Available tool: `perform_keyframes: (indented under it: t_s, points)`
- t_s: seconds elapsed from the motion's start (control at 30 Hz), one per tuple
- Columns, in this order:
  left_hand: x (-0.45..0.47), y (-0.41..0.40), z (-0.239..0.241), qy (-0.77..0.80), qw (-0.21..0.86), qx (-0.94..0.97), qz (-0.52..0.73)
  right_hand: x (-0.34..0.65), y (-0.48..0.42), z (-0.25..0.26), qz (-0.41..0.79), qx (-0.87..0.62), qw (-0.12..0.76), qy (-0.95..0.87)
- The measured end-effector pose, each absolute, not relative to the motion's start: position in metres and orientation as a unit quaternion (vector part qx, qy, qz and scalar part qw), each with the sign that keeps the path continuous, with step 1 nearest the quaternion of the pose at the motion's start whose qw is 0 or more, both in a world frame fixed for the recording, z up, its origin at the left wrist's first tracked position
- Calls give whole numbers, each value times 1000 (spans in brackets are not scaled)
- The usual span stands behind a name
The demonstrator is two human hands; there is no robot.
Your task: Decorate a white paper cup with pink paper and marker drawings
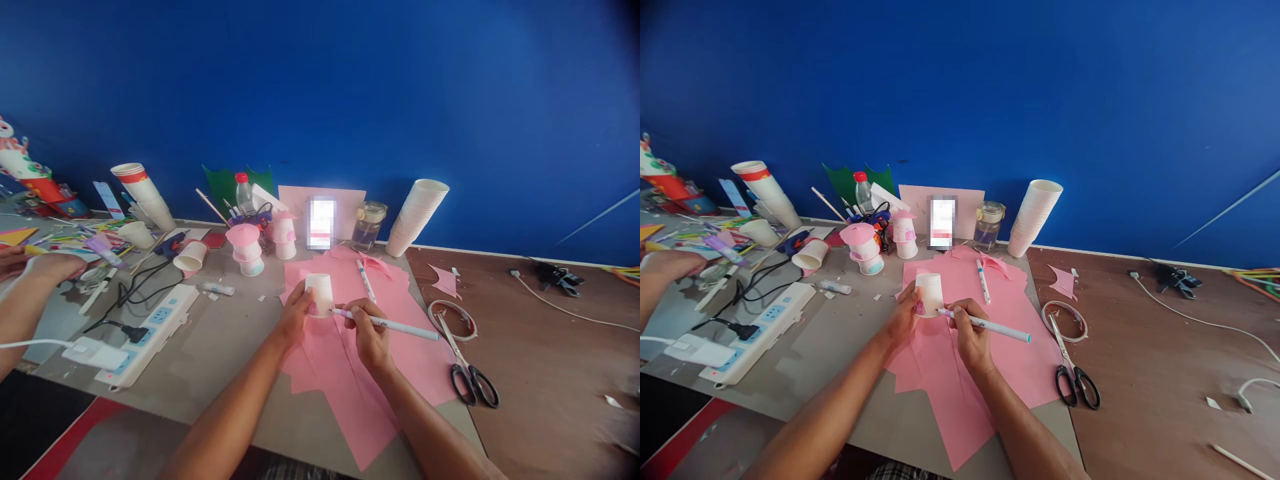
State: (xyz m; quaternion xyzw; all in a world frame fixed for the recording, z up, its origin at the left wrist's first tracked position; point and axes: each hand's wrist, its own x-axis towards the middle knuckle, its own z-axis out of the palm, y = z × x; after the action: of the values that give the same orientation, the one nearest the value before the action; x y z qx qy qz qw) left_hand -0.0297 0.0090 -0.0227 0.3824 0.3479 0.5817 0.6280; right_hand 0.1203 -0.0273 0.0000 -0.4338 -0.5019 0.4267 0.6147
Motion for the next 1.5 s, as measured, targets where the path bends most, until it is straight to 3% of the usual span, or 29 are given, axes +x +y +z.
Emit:
perform_keyframes:
  t_s: [1.23, 1.5]
  points:
    - [-30, 7, -14, 330, 652, 352, 585, 121, -27, 6, 454, -449, 583, -503]
    - [-30, 8, -15, 330, 659, 339, 585, 123, -23, -5, 481, -423, 642, -421]
